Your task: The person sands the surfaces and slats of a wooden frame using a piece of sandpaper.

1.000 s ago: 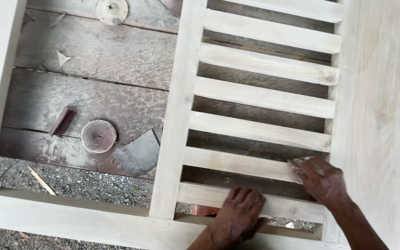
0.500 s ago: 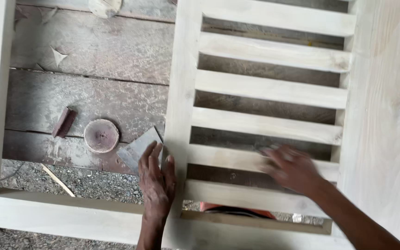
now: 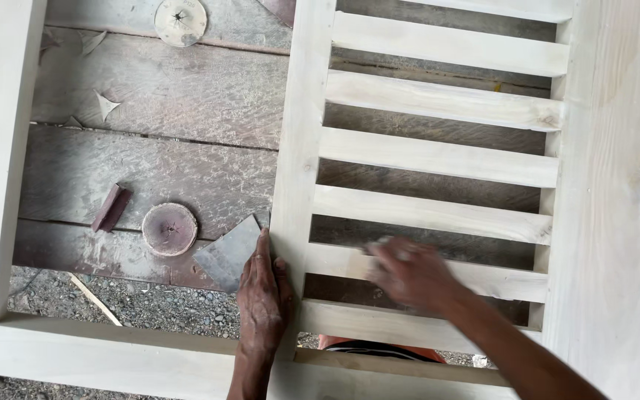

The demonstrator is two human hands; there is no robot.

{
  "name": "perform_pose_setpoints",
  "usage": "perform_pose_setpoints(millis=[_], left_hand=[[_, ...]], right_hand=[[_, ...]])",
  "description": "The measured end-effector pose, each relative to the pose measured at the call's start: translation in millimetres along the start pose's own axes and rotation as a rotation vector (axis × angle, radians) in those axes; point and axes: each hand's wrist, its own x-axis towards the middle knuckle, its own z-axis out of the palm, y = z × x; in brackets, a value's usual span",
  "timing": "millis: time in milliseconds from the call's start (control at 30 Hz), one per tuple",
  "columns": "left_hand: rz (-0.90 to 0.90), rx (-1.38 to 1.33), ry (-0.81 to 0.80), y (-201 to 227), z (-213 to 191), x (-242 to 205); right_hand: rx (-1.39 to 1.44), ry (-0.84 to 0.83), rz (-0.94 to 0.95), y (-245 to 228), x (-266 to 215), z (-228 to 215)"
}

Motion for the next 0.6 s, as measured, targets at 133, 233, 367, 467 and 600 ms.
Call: perform_pose_setpoints(millis=[133, 233, 367, 467, 600], left_hand=[[-0.099, -0.034, -0.042, -7.7, 2.3, 3.9], [-0.092, -0.004, -0.035, -9.1, 2.0, 0.0], [-0.114, 0.016, -0.017, -2.6, 1.5, 3.3], [-0.068, 0.02, 0.007, -2.2, -0.7, -1.1], [-0.164, 0.024, -0.043, -6.4, 1.6, -9.9]], right_hand=[[-0.181, 0.169, 0.104, 70.2, -86.6, -57.5], [-0.167, 0.083, 0.156, 43.9, -60.5, -56.8], [0.11, 0.14, -0.083, -49.8, 54.1, -2.1], [0.108, 0.27, -0.225, -60.6, 76.3, 19.5], [-0.036, -0.028, 0.157, 30.2, -23.8, -4.2]])
